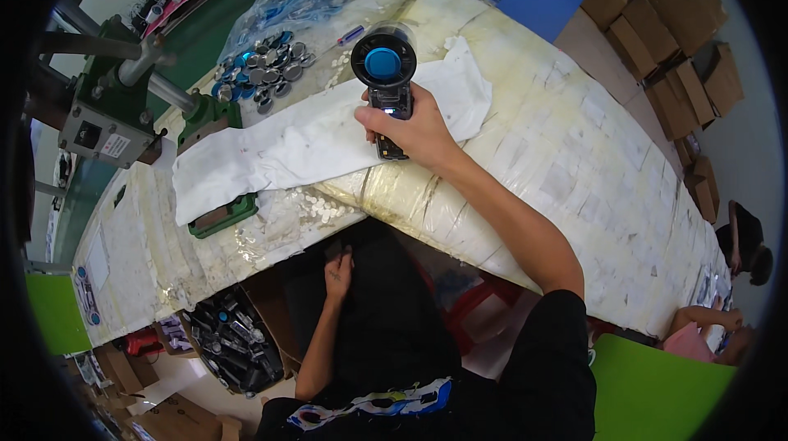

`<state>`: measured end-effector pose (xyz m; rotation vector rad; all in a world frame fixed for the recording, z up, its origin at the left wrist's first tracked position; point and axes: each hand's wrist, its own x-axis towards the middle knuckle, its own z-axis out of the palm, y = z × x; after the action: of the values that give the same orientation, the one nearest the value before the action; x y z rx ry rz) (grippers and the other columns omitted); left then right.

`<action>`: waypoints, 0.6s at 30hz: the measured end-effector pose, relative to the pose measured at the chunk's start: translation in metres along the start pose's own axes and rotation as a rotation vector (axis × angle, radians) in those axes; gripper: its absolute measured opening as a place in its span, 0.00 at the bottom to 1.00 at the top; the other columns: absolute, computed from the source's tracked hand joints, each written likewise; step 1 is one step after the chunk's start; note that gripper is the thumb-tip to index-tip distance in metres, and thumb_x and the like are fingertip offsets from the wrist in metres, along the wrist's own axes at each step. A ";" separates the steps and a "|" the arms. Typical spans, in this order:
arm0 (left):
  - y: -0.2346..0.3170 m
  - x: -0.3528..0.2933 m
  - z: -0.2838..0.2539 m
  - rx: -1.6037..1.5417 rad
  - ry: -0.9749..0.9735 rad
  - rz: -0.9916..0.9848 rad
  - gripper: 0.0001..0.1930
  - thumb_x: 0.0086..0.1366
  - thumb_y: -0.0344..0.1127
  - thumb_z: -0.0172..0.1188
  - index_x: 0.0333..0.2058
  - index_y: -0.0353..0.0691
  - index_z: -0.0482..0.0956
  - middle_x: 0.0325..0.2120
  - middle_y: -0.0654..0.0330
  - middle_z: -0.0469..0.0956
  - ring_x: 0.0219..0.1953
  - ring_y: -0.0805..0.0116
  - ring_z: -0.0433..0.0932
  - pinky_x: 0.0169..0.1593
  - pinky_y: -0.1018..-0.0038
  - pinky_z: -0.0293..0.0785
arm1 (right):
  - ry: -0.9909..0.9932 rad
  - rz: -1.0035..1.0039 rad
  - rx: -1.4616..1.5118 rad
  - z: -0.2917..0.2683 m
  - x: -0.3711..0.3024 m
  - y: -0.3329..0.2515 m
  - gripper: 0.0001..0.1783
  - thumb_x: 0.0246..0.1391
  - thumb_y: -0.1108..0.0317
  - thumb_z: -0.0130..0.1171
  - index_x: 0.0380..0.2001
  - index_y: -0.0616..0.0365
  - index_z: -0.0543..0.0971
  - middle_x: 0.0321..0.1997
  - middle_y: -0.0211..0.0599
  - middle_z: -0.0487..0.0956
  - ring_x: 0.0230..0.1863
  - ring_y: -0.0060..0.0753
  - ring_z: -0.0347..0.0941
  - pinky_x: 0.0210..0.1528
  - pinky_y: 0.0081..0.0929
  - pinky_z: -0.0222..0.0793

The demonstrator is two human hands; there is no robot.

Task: Assembling handheld electronic devices using a manual press and hand tools.

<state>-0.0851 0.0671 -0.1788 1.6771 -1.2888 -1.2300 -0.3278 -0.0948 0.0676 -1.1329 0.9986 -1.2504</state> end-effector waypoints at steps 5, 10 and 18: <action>-0.002 0.001 0.000 0.030 -0.005 -0.025 0.22 0.67 0.45 0.51 0.19 0.35 0.69 0.12 0.62 0.64 0.18 0.72 0.63 0.26 0.72 0.61 | -0.075 -0.063 0.028 -0.002 0.000 0.003 0.20 0.57 0.54 0.57 0.40 0.61 0.70 0.26 0.34 0.75 0.27 0.24 0.72 0.32 0.23 0.70; 0.000 0.000 0.000 0.022 -0.009 -0.008 0.22 0.67 0.45 0.51 0.19 0.35 0.70 0.13 0.61 0.64 0.19 0.72 0.64 0.26 0.72 0.62 | -0.065 -0.055 0.029 -0.003 -0.001 0.003 0.23 0.58 0.51 0.56 0.41 0.61 0.70 0.27 0.35 0.75 0.29 0.24 0.73 0.34 0.24 0.72; 0.000 0.000 0.001 -0.002 0.014 -0.003 0.23 0.68 0.46 0.52 0.17 0.38 0.68 0.12 0.67 0.62 0.19 0.77 0.61 0.25 0.76 0.58 | -0.067 -0.046 0.057 -0.003 0.000 0.002 0.22 0.58 0.52 0.56 0.41 0.62 0.70 0.29 0.36 0.76 0.30 0.25 0.74 0.36 0.25 0.74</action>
<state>-0.0859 0.0674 -0.1790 1.6836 -1.2767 -1.2182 -0.3304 -0.0953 0.0649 -1.1518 0.8857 -1.2614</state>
